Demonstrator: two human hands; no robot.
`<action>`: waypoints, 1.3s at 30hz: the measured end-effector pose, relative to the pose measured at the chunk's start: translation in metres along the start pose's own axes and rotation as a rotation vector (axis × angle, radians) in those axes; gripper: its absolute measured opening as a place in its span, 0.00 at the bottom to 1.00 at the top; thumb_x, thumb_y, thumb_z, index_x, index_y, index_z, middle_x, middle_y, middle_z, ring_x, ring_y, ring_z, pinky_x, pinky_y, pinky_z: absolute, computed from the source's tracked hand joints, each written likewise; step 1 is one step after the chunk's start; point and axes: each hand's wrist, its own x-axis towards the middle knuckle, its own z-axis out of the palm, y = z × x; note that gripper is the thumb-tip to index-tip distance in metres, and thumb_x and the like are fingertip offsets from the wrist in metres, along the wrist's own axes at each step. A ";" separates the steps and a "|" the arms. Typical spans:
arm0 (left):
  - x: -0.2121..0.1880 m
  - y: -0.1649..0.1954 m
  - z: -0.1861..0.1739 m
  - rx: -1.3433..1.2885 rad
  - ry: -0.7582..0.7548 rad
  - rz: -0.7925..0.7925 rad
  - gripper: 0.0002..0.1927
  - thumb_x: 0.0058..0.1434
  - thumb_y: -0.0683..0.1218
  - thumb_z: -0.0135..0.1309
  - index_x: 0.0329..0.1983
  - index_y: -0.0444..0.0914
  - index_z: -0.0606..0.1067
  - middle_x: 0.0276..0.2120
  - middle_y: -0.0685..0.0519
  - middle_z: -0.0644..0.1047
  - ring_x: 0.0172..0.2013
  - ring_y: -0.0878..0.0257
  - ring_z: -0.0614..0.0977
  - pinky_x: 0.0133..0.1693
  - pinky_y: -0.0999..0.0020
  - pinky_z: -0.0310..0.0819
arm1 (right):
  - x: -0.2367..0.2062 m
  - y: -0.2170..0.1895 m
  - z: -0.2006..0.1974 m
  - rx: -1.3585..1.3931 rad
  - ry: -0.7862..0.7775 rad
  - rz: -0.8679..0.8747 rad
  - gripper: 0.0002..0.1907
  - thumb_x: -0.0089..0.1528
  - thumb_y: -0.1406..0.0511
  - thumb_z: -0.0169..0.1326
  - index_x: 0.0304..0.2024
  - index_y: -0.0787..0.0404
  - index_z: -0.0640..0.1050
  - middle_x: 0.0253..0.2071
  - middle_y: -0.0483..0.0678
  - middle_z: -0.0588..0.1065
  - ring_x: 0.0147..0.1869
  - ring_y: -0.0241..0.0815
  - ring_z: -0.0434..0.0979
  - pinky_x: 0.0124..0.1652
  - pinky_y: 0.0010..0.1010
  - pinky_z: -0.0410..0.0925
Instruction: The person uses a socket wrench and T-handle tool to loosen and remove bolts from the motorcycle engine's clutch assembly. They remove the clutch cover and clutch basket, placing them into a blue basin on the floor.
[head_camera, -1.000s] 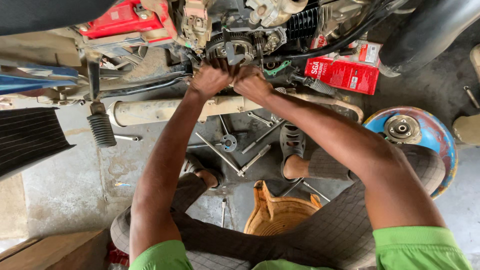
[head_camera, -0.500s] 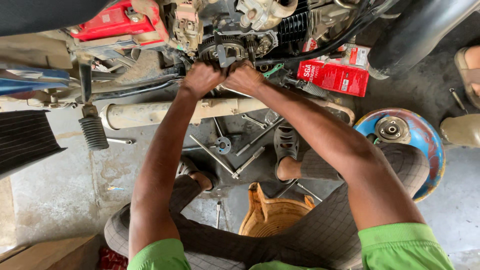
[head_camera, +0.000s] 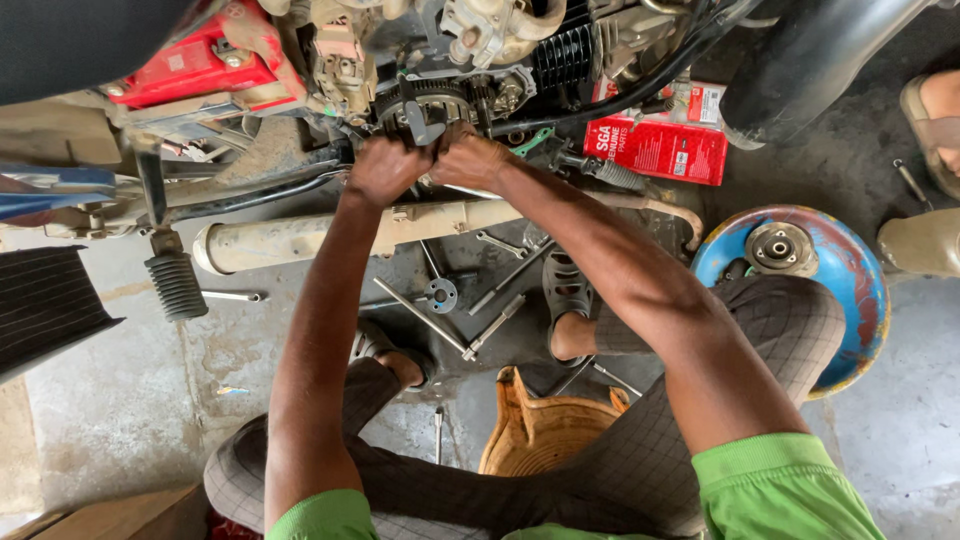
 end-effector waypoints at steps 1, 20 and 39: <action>-0.001 0.000 0.000 -0.059 0.002 0.000 0.13 0.65 0.46 0.53 0.52 0.52 0.71 0.29 0.56 0.81 0.31 0.58 0.84 0.33 0.52 0.82 | -0.003 -0.004 -0.001 0.044 -0.033 0.032 0.15 0.56 0.68 0.60 0.16 0.60 0.72 0.15 0.45 0.69 0.17 0.35 0.62 0.21 0.31 0.58; -0.228 0.127 0.045 -0.661 -0.216 -0.125 0.13 0.57 0.52 0.58 0.40 0.39 0.76 0.34 0.46 0.82 0.33 0.47 0.84 0.33 0.50 0.79 | -0.181 -0.106 -0.088 1.227 -0.067 0.621 0.11 0.64 0.58 0.57 0.34 0.58 0.78 0.21 0.48 0.76 0.23 0.49 0.79 0.27 0.44 0.71; -0.214 0.129 0.026 -0.852 -0.469 -0.351 0.13 0.61 0.54 0.55 0.45 0.45 0.76 0.38 0.48 0.83 0.39 0.46 0.84 0.41 0.48 0.79 | -0.029 -0.014 0.054 2.531 0.581 1.955 0.41 0.50 0.42 0.64 0.54 0.64 0.77 0.42 0.49 0.80 0.41 0.41 0.83 0.33 0.29 0.79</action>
